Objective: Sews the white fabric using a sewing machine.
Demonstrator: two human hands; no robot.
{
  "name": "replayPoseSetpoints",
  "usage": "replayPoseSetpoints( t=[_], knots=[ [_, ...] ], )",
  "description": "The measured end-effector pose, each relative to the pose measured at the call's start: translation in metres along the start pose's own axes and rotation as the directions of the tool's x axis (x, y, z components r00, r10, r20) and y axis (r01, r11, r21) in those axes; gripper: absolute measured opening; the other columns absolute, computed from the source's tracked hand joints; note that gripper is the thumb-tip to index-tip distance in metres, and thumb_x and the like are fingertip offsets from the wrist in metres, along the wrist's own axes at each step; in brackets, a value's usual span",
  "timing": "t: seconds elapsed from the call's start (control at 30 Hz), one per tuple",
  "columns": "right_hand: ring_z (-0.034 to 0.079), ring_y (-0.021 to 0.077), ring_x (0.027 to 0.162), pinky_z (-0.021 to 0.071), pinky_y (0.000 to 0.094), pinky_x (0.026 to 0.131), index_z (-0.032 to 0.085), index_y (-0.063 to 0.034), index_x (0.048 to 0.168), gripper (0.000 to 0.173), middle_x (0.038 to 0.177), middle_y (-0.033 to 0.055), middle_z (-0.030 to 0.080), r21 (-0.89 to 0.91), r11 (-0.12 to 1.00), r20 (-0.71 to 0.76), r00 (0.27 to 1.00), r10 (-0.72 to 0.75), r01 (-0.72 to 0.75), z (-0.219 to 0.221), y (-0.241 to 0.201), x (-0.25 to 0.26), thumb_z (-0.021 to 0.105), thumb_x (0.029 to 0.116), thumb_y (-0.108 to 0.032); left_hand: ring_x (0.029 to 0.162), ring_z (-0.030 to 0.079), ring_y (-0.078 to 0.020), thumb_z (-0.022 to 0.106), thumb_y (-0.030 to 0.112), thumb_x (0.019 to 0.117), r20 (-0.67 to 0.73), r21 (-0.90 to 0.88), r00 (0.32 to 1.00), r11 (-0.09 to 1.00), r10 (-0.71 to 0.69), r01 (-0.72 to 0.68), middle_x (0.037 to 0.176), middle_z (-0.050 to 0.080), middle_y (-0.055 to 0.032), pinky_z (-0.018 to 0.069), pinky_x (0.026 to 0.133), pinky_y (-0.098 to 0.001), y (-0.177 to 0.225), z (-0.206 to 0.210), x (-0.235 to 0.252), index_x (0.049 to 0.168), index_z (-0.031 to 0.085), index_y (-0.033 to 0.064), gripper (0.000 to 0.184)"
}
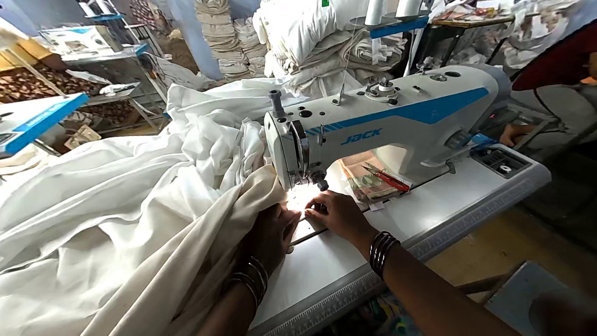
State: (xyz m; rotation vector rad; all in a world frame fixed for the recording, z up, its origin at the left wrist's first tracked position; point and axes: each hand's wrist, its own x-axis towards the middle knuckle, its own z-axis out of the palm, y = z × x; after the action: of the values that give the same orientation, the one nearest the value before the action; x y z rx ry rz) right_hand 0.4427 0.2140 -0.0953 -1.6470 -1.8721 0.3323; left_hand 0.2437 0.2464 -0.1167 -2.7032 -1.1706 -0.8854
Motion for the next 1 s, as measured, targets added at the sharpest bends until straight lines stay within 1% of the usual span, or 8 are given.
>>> replayPoseSetpoints(
  t=[0.07, 0.2, 0.4, 0.5, 0.6, 0.73, 0.83, 1.0],
  knots=[
    [0.068, 0.0159, 0.075, 0.056, 0.0356, 0.07, 0.079, -0.014, 0.097, 0.012, 0.084, 0.0039, 0.071, -0.01, 1.0, -0.018, 1.0, -0.016, 0.016, 0.002, 0.001, -0.001, 0.074, 0.093, -0.025, 0.093, 0.071, -0.0277, 0.063, 0.025, 0.0947, -0.017, -0.003, 1.0, 1.0, 0.011, -0.011, 0.092, 0.072, -0.0084, 0.0578, 0.085, -0.0414, -0.001, 0.003, -0.001, 0.102, 0.082, 0.017, 0.022],
    [0.068, 0.0174, 0.077, 0.0562, 0.0362, 0.072, 0.08, -0.0157, 0.103, 0.014, 0.086, 0.0055, 0.07, -0.032, 0.999, 0.0, 1.0, -0.016, 0.016, 0.0, 0.0, -0.001, 0.071, 0.0958, -0.024, 0.091, 0.072, -0.0291, 0.065, 0.017, 0.091, -0.05, 0.013, 0.998, 1.0, 0.023, -0.022, 0.091, 0.073, -0.0107, 0.0588, 0.085, -0.0417, 0.0, 0.004, -0.001, 0.101, 0.081, 0.0122, 0.02],
    [0.069, 0.0221, 0.078, 0.0572, 0.0384, 0.071, 0.081, -0.0168, 0.11, 0.019, 0.087, 0.0098, 0.069, -0.112, 0.992, -0.035, 0.998, -0.058, 0.054, 0.005, -0.002, -0.002, 0.068, 0.0961, -0.019, 0.094, 0.072, -0.0304, 0.07, 0.008, 0.091, 0.042, 0.038, 0.997, 0.997, -0.069, 0.068, 0.095, 0.073, -0.0128, 0.0578, 0.088, -0.0451, 0.002, 0.001, 0.007, 0.101, 0.08, 0.0084, 0.014],
    [0.069, 0.0215, 0.079, 0.0574, 0.0368, 0.071, 0.081, -0.0189, 0.113, 0.022, 0.089, 0.0097, 0.069, -0.138, 0.988, -0.037, 0.997, -0.072, 0.066, 0.006, -0.001, -0.002, 0.068, 0.0951, -0.017, 0.095, 0.072, -0.0309, 0.068, 0.005, 0.0914, 0.046, 0.081, 0.995, 0.994, -0.084, 0.08, 0.095, 0.073, -0.0134, 0.0578, 0.088, -0.0446, 0.004, 0.001, 0.009, 0.101, 0.08, 0.0072, 0.015],
    [0.069, 0.0214, 0.08, 0.0568, 0.0364, 0.07, 0.081, -0.0191, 0.113, 0.023, 0.087, 0.0084, 0.069, -0.173, 0.981, -0.043, 0.994, -0.095, 0.087, 0.008, -0.001, -0.002, 0.067, 0.0948, -0.018, 0.094, 0.072, -0.0306, 0.069, 0.002, 0.0898, 0.036, 0.102, 0.995, 0.991, -0.094, 0.09, 0.094, 0.072, -0.0134, 0.0576, 0.088, -0.0444, 0.002, 0.004, 0.011, 0.102, 0.08, 0.0074, 0.017],
    [0.068, 0.0215, 0.085, 0.056, 0.0369, 0.073, 0.079, -0.0209, 0.119, 0.028, 0.088, 0.0077, 0.069, -0.202, 0.977, 0.0, 0.997, -0.075, 0.073, 0.007, -0.002, -0.002, 0.065, 0.0953, -0.018, 0.097, 0.071, -0.0327, 0.069, 0.0, 0.0902, 0.046, 0.102, 0.992, 0.988, -0.12, 0.115, 0.098, 0.073, -0.0155, 0.0572, 0.09, -0.0464, 0.002, 0.005, 0.012, 0.105, 0.08, 0.0072, 0.02],
    [0.068, 0.0217, 0.084, 0.0553, 0.0362, 0.072, 0.079, -0.0201, 0.119, 0.027, 0.088, 0.008, 0.069, -0.208, 0.975, 0.001, 0.996, -0.085, 0.083, 0.008, -0.002, -0.001, 0.065, 0.0949, -0.018, 0.1, 0.071, -0.0324, 0.068, -0.001, 0.0907, 0.068, 0.119, 0.988, 0.984, -0.14, 0.132, 0.1, 0.073, -0.0157, 0.0562, 0.092, -0.0459, 0.003, 0.003, 0.013, 0.106, 0.08, 0.0077, 0.022],
    [0.069, 0.0235, 0.087, 0.0555, 0.0379, 0.075, 0.077, -0.0198, 0.122, 0.028, 0.091, 0.0094, 0.07, -0.212, 0.976, 0.031, 0.998, -0.045, 0.051, 0.006, -0.004, 0.001, 0.066, 0.0961, -0.021, 0.102, 0.071, -0.0323, 0.067, -0.001, 0.0922, 0.084, 0.121, 0.984, 0.982, -0.158, 0.147, 0.102, 0.073, -0.0152, 0.0558, 0.094, -0.045, 0.005, 0.003, 0.016, 0.108, 0.08, 0.0072, 0.022]
  ],
)
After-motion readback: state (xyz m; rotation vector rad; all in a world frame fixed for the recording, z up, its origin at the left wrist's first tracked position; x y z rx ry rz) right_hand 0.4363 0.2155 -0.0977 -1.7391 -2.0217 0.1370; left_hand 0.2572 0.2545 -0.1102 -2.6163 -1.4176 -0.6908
